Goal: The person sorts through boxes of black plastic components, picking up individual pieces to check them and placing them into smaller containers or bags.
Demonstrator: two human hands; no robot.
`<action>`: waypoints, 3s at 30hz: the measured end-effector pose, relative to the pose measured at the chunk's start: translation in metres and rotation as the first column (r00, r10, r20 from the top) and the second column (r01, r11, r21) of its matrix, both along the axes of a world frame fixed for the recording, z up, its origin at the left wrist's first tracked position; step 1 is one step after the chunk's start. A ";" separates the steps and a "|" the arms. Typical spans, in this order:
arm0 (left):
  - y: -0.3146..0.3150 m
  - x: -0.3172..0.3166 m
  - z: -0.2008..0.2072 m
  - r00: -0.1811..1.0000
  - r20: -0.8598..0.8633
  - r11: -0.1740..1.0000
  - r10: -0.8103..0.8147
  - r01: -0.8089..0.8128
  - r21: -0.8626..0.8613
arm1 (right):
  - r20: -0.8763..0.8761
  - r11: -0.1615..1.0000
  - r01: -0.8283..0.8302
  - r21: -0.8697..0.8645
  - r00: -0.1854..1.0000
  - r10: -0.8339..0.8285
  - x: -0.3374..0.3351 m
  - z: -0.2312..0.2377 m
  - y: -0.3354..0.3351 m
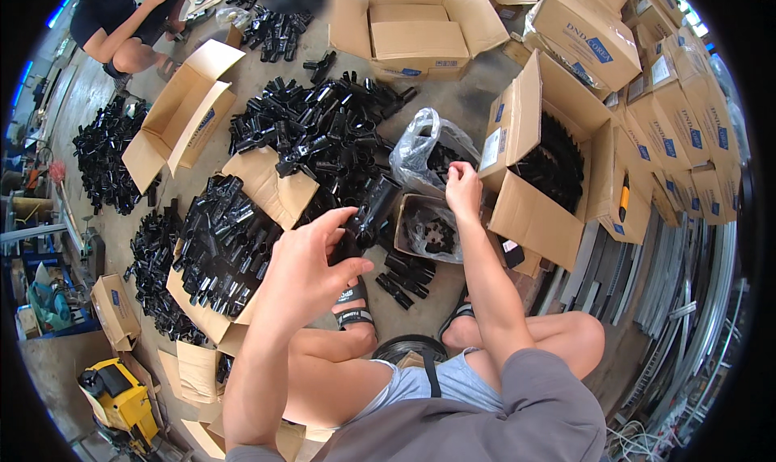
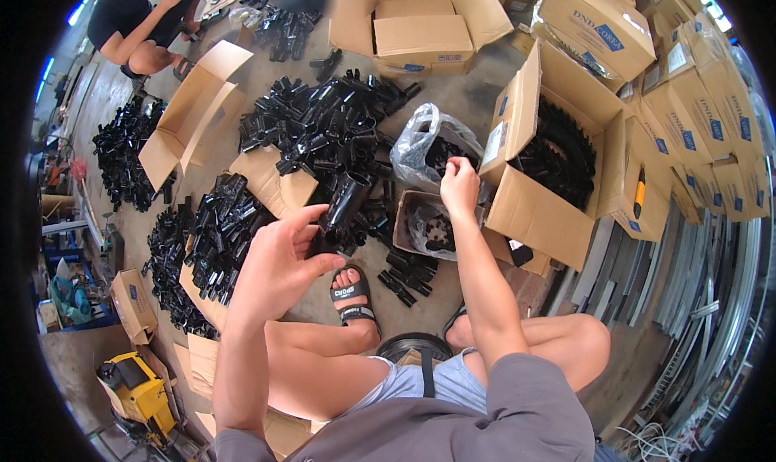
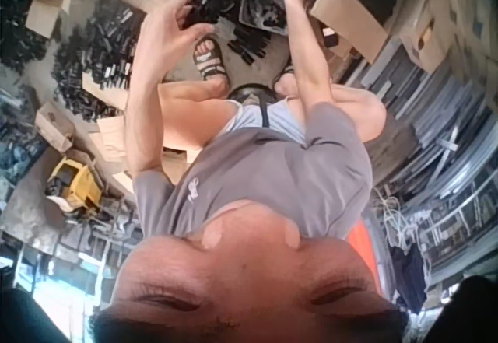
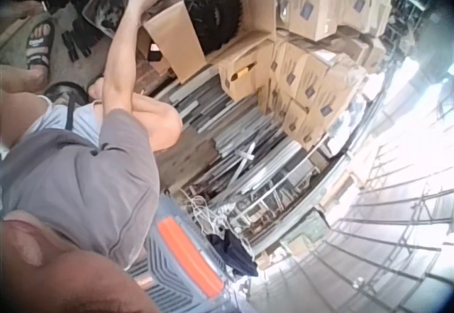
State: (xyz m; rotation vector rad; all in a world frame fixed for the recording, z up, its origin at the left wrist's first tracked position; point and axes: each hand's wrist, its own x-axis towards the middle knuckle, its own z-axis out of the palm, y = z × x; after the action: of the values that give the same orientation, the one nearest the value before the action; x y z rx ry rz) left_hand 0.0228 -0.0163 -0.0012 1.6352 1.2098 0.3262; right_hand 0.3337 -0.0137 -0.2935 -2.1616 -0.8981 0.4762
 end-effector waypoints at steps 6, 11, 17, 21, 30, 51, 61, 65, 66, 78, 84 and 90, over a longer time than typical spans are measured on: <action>0.007 0.012 0.012 0.985 -0.167 0.994 -0.042 0.059 0.095 | 0.092 0.910 -0.038 -0.413 0.992 0.083 0.032 -0.041 0.063; 0.010 -0.002 0.009 0.990 -0.119 0.986 -0.081 0.096 0.133 | 0.136 0.912 -0.179 -0.369 0.960 0.243 0.006 -0.057 0.084; 0.015 -0.005 -0.002 0.975 -0.175 0.971 -0.138 0.168 0.170 | 0.158 0.906 -0.123 -0.405 0.967 0.201 0.022 -0.084 0.089; 0.011 -0.015 -0.002 0.979 -0.174 0.972 -0.106 0.139 0.188 | 0.225 0.969 -0.108 -0.222 0.961 0.158 -0.001 -0.061 0.079; 0.009 -0.014 -0.018 0.961 -0.276 0.949 0.017 0.071 0.308 | -0.196 0.872 -0.087 0.482 0.959 0.204 -0.039 0.090 0.030; -0.028 -0.013 0.000 0.927 -0.375 0.829 -0.032 0.234 0.508 | 0.674 0.320 -0.946 0.039 0.261 0.691 -0.121 0.314 -0.046; -0.039 -0.017 0.016 0.949 -0.314 0.827 -0.028 0.198 0.525 | 0.555 0.497 -0.837 0.228 0.531 0.640 -0.127 0.309 -0.054; -0.042 -0.008 0.046 0.968 -0.240 0.894 -0.070 0.168 0.416 | -0.113 0.758 -0.450 0.472 0.822 0.558 -0.111 0.292 -0.061; -0.036 -0.003 0.049 0.990 -0.117 0.886 -0.083 0.127 0.447 | -0.390 0.761 -0.330 0.559 0.705 0.592 -0.095 0.280 -0.057; -0.034 -0.007 0.044 0.885 0.464 0.999 -0.016 0.028 -0.019 | -0.663 0.741 -0.180 0.647 0.346 0.664 -0.096 0.292 -0.070; -0.036 0.000 0.040 0.885 0.466 1.000 -0.009 0.021 -0.020 | -0.681 0.754 -0.131 0.644 0.352 0.642 -0.098 0.287 -0.072; -0.038 0.002 0.035 0.918 0.393 0.998 -0.045 0.022 0.063 | -0.682 0.753 -0.133 0.644 0.345 0.645 -0.097 0.282 -0.071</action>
State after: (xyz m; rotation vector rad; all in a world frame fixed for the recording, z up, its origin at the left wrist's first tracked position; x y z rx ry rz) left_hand 0.0247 -0.0538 0.0340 1.5427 0.8700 0.6418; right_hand 0.2369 -0.0851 -0.0119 -0.8797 -0.7768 1.3352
